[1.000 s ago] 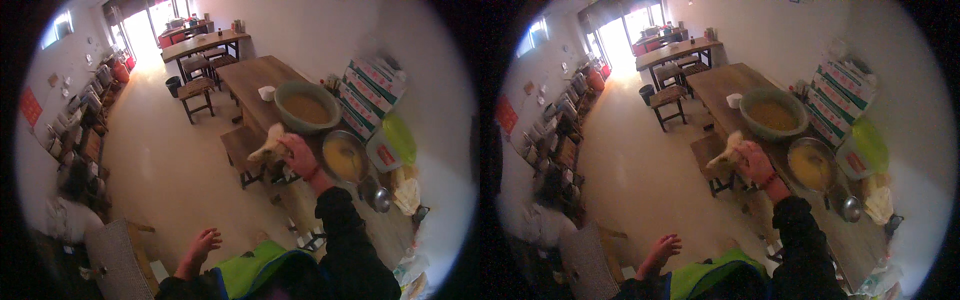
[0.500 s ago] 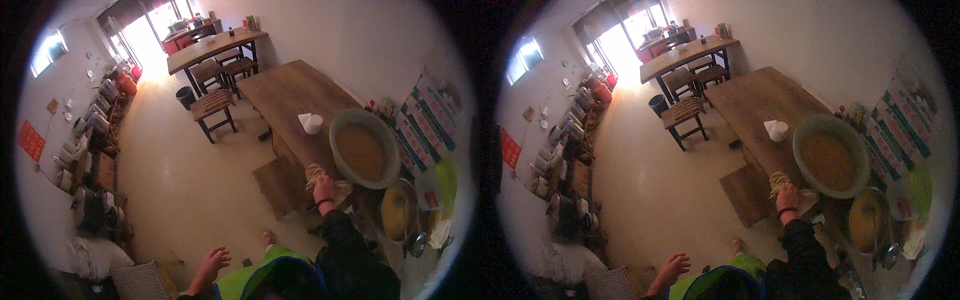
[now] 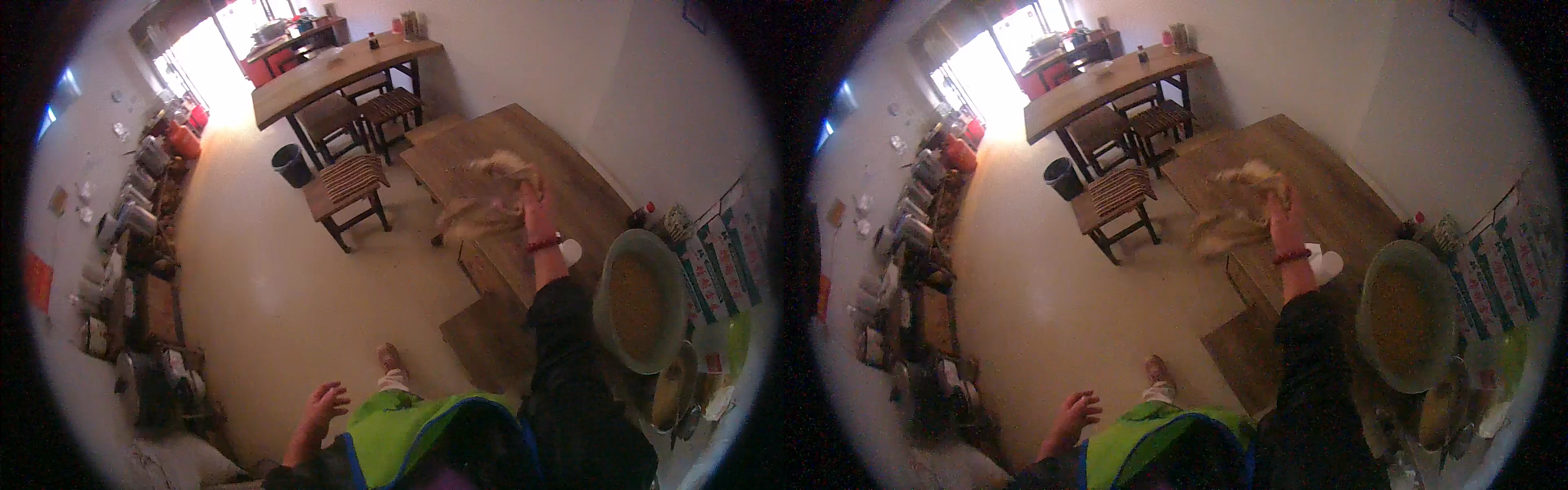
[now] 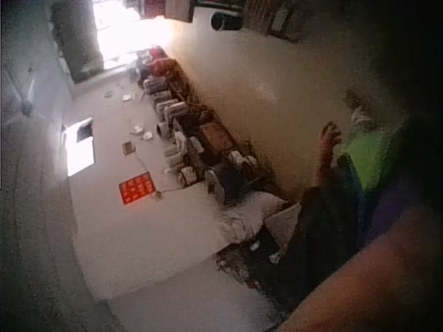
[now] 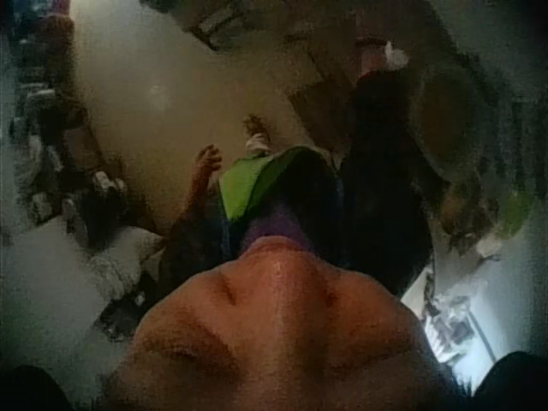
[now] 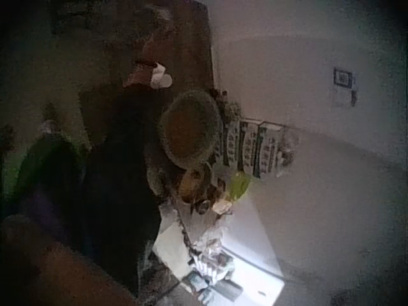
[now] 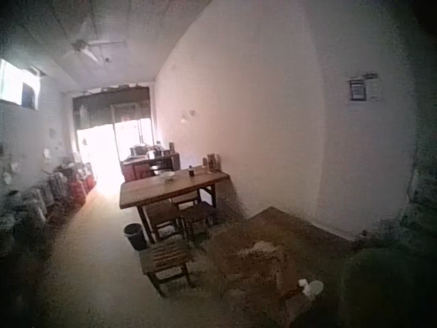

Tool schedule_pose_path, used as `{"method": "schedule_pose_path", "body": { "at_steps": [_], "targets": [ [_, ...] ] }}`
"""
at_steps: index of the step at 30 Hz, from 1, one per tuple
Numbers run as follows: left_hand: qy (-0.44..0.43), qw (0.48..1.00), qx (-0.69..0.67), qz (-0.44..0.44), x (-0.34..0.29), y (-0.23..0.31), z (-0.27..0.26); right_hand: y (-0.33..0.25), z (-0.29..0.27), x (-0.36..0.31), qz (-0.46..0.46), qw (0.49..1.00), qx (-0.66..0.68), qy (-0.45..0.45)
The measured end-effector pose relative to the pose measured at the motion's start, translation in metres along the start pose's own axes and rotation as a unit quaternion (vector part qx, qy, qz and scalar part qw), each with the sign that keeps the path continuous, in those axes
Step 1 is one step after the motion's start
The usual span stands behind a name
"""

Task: The person stirs a large bowl of seasoned food with a spatula and chopsticks, then covers the bowl with plastic wrap. They walk to another area and wipe a wooden table with a cloth, moving a bowl and plate aside before returning the plate to a stack.

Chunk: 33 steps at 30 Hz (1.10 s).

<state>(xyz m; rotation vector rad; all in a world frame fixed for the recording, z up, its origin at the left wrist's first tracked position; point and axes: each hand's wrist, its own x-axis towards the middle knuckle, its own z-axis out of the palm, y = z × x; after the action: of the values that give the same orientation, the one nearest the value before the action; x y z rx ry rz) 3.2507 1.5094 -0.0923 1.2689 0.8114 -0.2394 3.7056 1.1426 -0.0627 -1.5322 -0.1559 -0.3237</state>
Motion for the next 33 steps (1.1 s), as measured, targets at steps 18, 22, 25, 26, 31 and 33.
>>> {"method": "schedule_pose_path", "body": {
  "at_steps": [18,22,25,26,31,33],
  "targets": [
    [-0.126,0.980,0.147,-0.053,0.284,0.272,-0.012,0.118,0.156,0.035,0.018,0.805,-0.590,-0.065],
    [-0.154,0.972,0.172,-0.041,0.347,0.323,0.036,0.155,0.212,0.118,-0.209,0.814,-0.524,-0.141],
    [-0.142,0.975,0.169,-0.025,0.411,0.357,0.089,0.191,0.200,0.204,-0.163,0.816,-0.547,-0.098],
    [-0.150,0.968,0.199,-0.024,0.433,0.367,0.108,0.203,0.186,0.241,-0.078,0.847,-0.525,-0.038],
    [-0.182,0.915,0.359,0.033,0.551,0.409,0.204,0.238,0.078,0.427,0.087,0.732,-0.676,0.024],
    [-0.197,0.903,0.366,0.108,0.583,0.415,0.237,0.249,0.059,0.476,0.152,0.665,-0.731,0.004]
  ]
}}
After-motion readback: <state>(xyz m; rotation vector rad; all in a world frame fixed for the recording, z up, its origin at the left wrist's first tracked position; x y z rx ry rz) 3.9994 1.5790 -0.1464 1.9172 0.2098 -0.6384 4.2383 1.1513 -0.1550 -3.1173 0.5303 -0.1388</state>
